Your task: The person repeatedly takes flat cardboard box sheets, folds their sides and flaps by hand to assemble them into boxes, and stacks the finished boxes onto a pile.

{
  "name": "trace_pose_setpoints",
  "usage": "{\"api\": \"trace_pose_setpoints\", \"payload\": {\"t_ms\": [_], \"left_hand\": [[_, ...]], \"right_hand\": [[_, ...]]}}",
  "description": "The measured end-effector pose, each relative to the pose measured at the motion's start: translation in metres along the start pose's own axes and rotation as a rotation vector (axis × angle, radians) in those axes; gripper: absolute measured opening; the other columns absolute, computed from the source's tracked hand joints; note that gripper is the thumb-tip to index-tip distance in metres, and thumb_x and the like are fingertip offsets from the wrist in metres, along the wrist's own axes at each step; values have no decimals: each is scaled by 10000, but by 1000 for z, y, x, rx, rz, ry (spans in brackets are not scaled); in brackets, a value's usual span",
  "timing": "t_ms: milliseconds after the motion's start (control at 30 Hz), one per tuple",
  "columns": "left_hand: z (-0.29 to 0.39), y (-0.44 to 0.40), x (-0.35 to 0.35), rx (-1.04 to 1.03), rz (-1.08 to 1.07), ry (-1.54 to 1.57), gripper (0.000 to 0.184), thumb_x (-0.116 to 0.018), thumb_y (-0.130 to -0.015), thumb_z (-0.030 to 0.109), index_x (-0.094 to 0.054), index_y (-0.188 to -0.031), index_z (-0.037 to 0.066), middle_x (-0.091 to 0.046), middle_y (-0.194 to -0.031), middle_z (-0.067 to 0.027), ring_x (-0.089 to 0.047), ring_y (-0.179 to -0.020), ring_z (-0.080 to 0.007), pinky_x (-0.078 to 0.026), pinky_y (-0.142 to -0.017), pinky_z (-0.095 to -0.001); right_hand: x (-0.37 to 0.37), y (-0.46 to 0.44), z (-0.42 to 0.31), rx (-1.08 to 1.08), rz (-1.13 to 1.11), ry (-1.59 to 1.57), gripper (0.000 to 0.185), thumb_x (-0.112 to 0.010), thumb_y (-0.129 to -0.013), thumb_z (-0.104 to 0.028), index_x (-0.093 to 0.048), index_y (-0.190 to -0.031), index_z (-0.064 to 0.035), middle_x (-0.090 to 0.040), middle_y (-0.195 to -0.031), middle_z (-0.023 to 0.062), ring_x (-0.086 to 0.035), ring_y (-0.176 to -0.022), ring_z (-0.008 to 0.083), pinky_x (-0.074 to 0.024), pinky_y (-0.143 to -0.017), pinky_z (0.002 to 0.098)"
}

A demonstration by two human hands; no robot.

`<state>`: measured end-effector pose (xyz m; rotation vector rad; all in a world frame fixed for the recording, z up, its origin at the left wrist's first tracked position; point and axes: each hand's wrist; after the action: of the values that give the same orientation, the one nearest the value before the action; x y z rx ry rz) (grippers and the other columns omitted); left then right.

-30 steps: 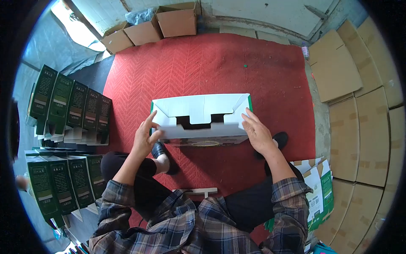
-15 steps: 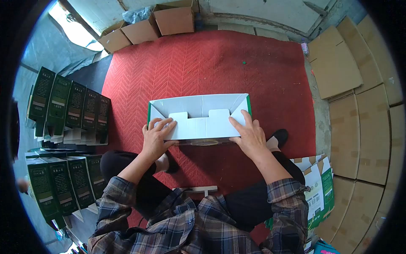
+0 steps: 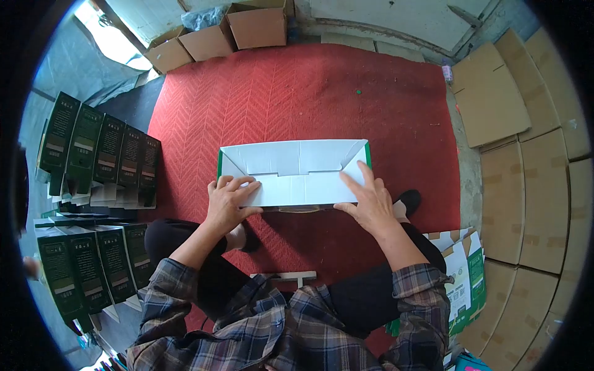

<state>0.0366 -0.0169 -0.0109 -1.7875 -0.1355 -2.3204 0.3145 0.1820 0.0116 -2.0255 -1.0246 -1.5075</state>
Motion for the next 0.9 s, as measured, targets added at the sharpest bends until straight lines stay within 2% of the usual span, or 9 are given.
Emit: {"api": "trace_pose_setpoints", "payload": {"t_ms": [133, 200, 267, 333, 400, 600, 667, 767, 900], "left_hand": [[-13, 3, 6, 114, 308, 284, 703, -780, -728, 303, -519, -1352, 112, -579, -1168, -126, -467, -1157, -330, -400, -962, -443], [-43, 3, -13, 194, 399, 292, 709, -741, -802, 245, -429, -1396, 13, -568, -1115, -154, -514, -1103, -321, -436, -955, -418], [-70, 4, -32, 683, 475, 958, 672, -658, -896, 318, -390, -1405, -29, -566, -1147, -130, -575, -1016, -266, -471, -902, -404], [-75, 8, -41, 754, 436, 1010, 654, -523, -966, 481, -436, -1380, -18, -574, -1178, -116, -606, -962, -214, -500, -842, -375], [-73, 5, -35, 1152, -160, 1519, 699, -397, -973, 601, -496, -1343, 15, -599, -1174, -126, -607, -987, -217, -506, -843, -355], [-50, -8, -2, 967, -7, 1643, 695, -366, -974, 610, -526, -1312, 24, -622, -1194, -143, -614, -1045, -251, -494, -913, -402], [-56, -4, 2, 865, 56, 1706, 668, -377, -986, 578, -525, -1306, 11, -619, -1212, -147, -612, -1066, -256, -485, -931, -403], [-74, 5, 15, 390, 108, 2036, 609, -385, -1014, 465, -497, -1301, -60, -605, -1252, -153, -601, -1107, -260, -445, -986, -385], [-65, -7, 2, 593, 99, 1846, 577, -357, -1022, 479, -388, -1448, 90, -479, -1420, -87, -455, -1287, -247, -360, -1041, -417]], "right_hand": [[-5, -10, 27, -235, 282, -384, 652, -594, -916, -373, -337, -1490, -199, -449, -1400, 198, -554, -1134, 399, -457, -957, 483], [-1, -16, 41, -437, 145, -518, 572, -471, -984, -412, -368, -1468, -127, -510, -1349, 217, -550, -1173, 369, -461, -959, 475], [0, -19, 50, -848, -335, -909, 637, -366, -998, -540, -380, -1460, -101, -522, -1354, 200, -534, -1213, 346, -462, -960, 481], [-28, -15, 60, -839, -307, -985, 633, -370, -1000, -538, -411, -1440, -85, -529, -1345, 177, -530, -1213, 293, -453, -973, 430], [-45, -13, 68, -824, -271, -1064, 632, -373, -1002, -537, -443, -1421, -69, -536, -1337, 153, -526, -1214, 240, -445, -985, 380], [-22, -13, 59, -836, -182, -1222, 641, -439, -991, -504, -469, -1366, 16, -536, -1333, 147, -527, -1209, 224, -449, -983, 382], [-17, -9, 66, -544, 38, -1526, 692, -427, -962, -599, -494, -1361, -38, -560, -1303, 126, -558, -1152, 242, -433, -991, 391], [26, 0, 63, -367, 261, -1676, 597, -463, -983, -504, -594, -1224, 26, -650, -1131, 95, -614, -1025, 182, -472, -924, 330], [14, -4, 75, -448, 290, -1435, 455, -566, -970, -309, -568, -1289, 15, -651, -1142, 100, -620, -1003, 176, -511, -803, 329]]}}
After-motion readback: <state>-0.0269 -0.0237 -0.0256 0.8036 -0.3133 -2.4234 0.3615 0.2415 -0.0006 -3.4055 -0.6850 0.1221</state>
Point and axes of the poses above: each hand's wrist, its own y-axis away from the middle knuckle, its own x-axis out of the back of the hand, z = x × y
